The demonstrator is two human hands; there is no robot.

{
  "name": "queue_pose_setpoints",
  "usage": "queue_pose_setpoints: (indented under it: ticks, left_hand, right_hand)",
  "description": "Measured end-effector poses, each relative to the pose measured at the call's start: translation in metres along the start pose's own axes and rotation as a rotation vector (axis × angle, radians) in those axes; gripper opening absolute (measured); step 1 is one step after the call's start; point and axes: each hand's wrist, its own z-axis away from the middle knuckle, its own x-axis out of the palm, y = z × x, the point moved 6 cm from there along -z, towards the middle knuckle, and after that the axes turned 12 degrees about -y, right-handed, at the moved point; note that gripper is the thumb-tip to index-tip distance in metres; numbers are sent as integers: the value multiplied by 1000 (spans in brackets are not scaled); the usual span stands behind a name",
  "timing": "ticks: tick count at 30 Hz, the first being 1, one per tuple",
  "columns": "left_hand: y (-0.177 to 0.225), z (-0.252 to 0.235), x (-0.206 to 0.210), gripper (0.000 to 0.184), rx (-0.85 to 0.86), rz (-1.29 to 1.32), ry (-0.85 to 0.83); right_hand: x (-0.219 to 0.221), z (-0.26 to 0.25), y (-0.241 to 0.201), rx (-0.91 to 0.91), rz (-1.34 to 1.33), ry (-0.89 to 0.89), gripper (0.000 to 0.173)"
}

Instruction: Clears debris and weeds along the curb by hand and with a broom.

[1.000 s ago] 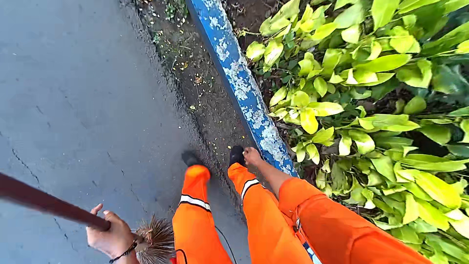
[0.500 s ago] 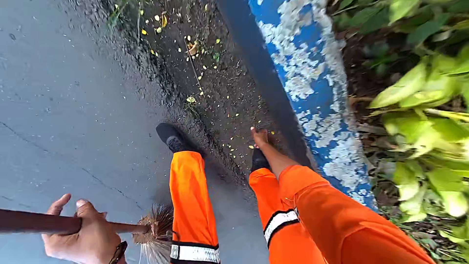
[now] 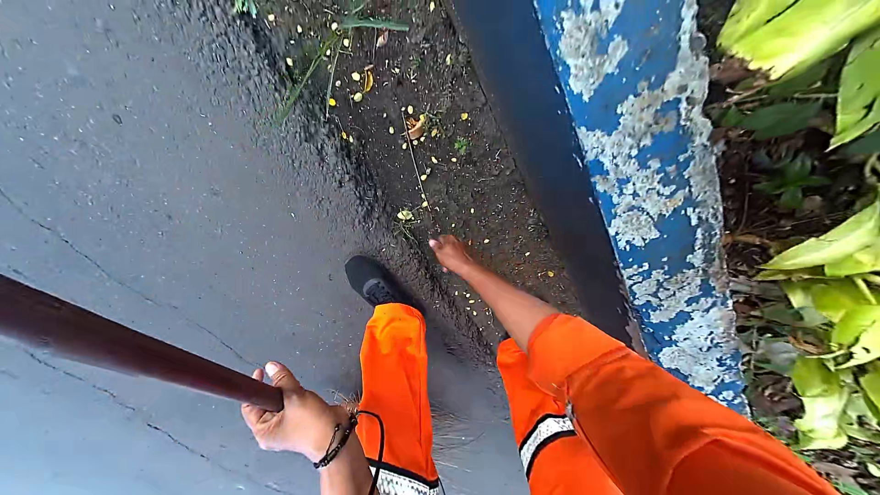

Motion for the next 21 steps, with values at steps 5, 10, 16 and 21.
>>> queue_pose_setpoints:
  ticks: [5,10,16,21]
  left_hand:
    - [0,-28,2,17,33,17,-21]
    - [1,-46,5,18,24,18,-71]
    - [-1,-66,1,12,16,42,-54]
    - [-2,-71,0,12,-16,43,-53]
  right_hand:
    - [12,-44,-71,162,-221,64,79]
    - [28,-55,-84,222,-74,223,52]
    - [15,-66,-68,71,382,-3,35]
    - [8,15,19,410,660,-346,40]
